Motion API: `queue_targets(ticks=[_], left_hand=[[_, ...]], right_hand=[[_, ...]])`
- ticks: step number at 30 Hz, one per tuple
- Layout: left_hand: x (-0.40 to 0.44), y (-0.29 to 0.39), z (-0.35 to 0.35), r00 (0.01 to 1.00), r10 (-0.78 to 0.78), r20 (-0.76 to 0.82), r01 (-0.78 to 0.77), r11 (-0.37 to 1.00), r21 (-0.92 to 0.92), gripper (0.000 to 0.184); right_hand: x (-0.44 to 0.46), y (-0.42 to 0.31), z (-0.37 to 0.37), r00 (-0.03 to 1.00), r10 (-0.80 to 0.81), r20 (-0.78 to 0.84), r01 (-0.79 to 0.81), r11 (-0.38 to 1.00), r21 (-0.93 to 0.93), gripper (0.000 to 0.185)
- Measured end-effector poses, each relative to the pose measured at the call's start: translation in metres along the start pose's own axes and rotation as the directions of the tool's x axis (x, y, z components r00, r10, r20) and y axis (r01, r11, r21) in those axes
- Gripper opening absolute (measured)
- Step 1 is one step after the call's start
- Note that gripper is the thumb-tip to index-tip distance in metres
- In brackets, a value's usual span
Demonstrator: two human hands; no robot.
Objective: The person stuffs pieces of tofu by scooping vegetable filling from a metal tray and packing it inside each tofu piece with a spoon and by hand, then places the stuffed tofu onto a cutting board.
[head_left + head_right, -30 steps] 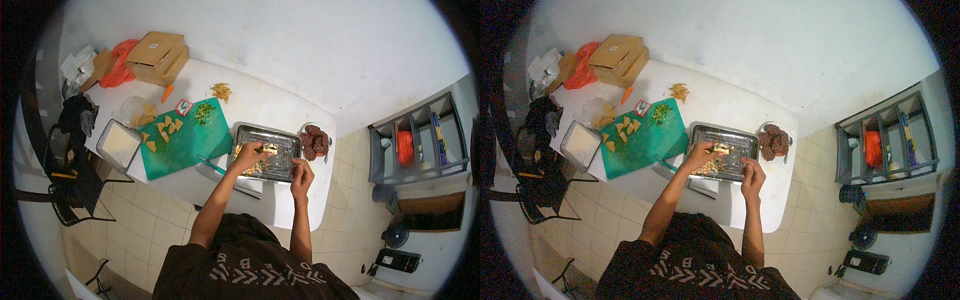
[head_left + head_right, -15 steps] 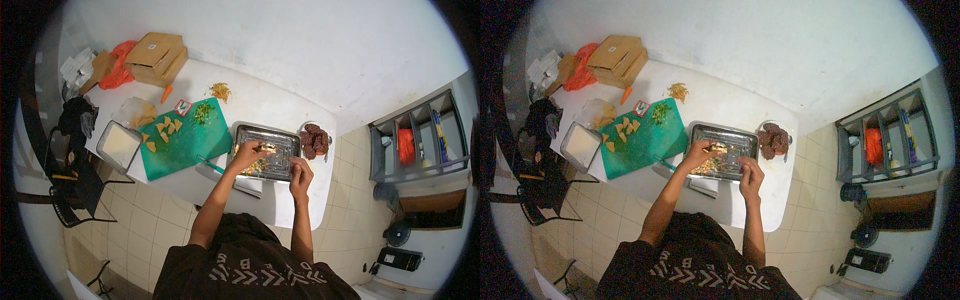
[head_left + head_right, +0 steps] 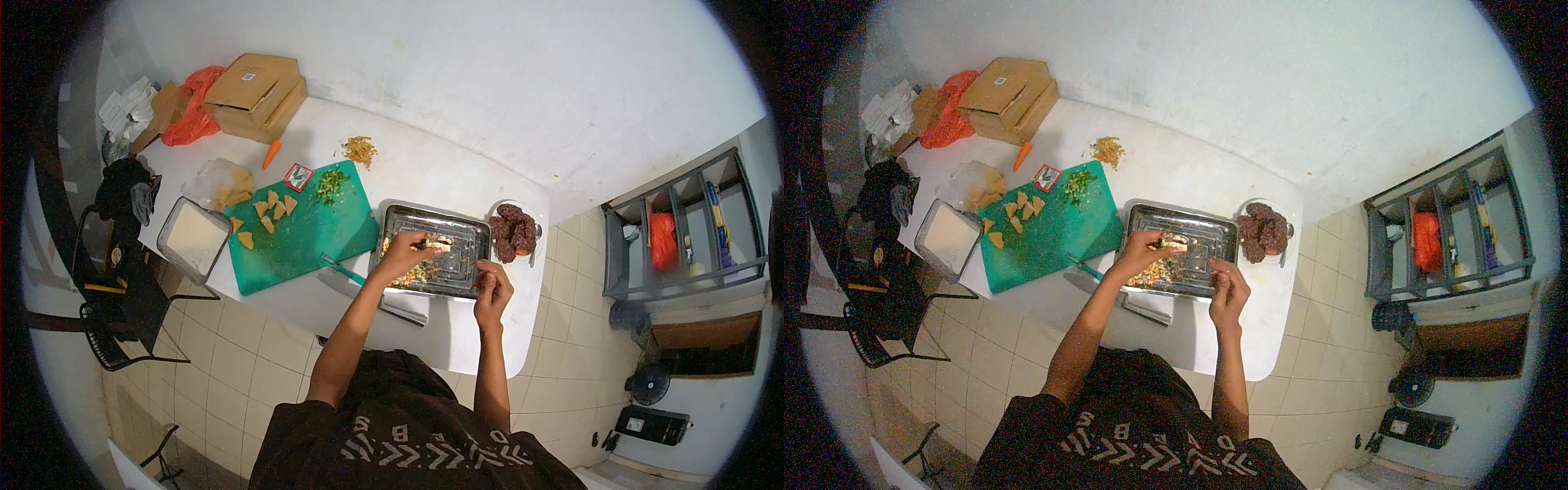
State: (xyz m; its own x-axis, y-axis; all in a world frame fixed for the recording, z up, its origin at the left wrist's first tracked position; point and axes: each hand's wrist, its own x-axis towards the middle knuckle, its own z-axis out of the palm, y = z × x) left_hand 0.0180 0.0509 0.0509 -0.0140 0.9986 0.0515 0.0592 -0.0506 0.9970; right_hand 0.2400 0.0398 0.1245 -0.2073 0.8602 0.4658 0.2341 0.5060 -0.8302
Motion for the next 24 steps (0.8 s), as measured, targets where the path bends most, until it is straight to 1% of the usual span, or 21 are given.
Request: queue_targets(ticks=[3, 5, 8, 10, 12, 14, 17, 19, 22, 24], left_hand=[[-0.003, 0.004, 0.000, 1.000, 0.008, -0.014, -0.008, 1.000, 0.016, 0.027], [-0.003, 0.005, 0.001, 1.000, 0.013, -0.018, -0.012, 1.000, 0.024, 0.026], [0.000, -0.002, 0.003, 1.000, 0.009, -0.019, -0.009, 1.000, -0.021, 0.025], [0.000, -0.004, 0.004, 0.995, 0.082, -0.055, -0.083, 0.996, -0.032, 0.025], [-0.001, -0.001, 0.003, 0.997, 0.063, -0.053, -0.065, 0.998, -0.021, 0.024], [-0.003, 0.007, 0.002, 0.998, 0.044, -0.050, -0.044, 0.999, -0.010, 0.024], [-0.001, 0.004, 0.003, 1.000, 0.016, -0.021, -0.016, 1.000, 0.012, 0.023], [0.001, -0.002, 0.006, 0.995, 0.067, -0.069, -0.069, 0.997, -0.037, 0.025], [0.002, -0.006, 0.008, 0.991, 0.102, -0.086, -0.105, 0.994, -0.036, 0.026], [0.003, -0.007, 0.008, 0.994, 0.080, -0.077, -0.082, 0.996, -0.033, 0.027]], right_hand=[[-0.002, 0.001, -0.002, 0.999, 0.044, -0.023, -0.044, 0.999, 0.018, 0.039], [-0.003, 0.005, -0.003, 0.999, 0.045, -0.007, -0.046, 0.999, -0.021, 0.036], [-0.002, 0.002, -0.002, 0.999, 0.037, 0.001, -0.037, 0.999, -0.009, 0.034], [-0.002, 0.003, -0.002, 1.000, 0.019, 0.004, -0.019, 1.000, -0.016, 0.033], [-0.001, 0.004, -0.003, 1.000, -0.002, 0.003, 0.002, 1.000, -0.022, 0.032], [-0.001, 0.005, -0.004, 0.999, -0.028, -0.028, 0.028, 0.999, 0.018, 0.033], [0.001, 0.006, -0.006, 1.000, 0.003, 0.010, -0.003, 1.000, -0.020, 0.033], [0.001, 0.004, -0.005, 1.000, 0.014, 0.009, -0.014, 1.000, -0.010, 0.032], [0.002, 0.004, -0.005, 1.000, 0.018, 0.013, -0.018, 1.000, -0.008, 0.033], [0.002, 0.005, -0.006, 1.000, 0.011, 0.017, -0.011, 1.000, -0.019, 0.033]])
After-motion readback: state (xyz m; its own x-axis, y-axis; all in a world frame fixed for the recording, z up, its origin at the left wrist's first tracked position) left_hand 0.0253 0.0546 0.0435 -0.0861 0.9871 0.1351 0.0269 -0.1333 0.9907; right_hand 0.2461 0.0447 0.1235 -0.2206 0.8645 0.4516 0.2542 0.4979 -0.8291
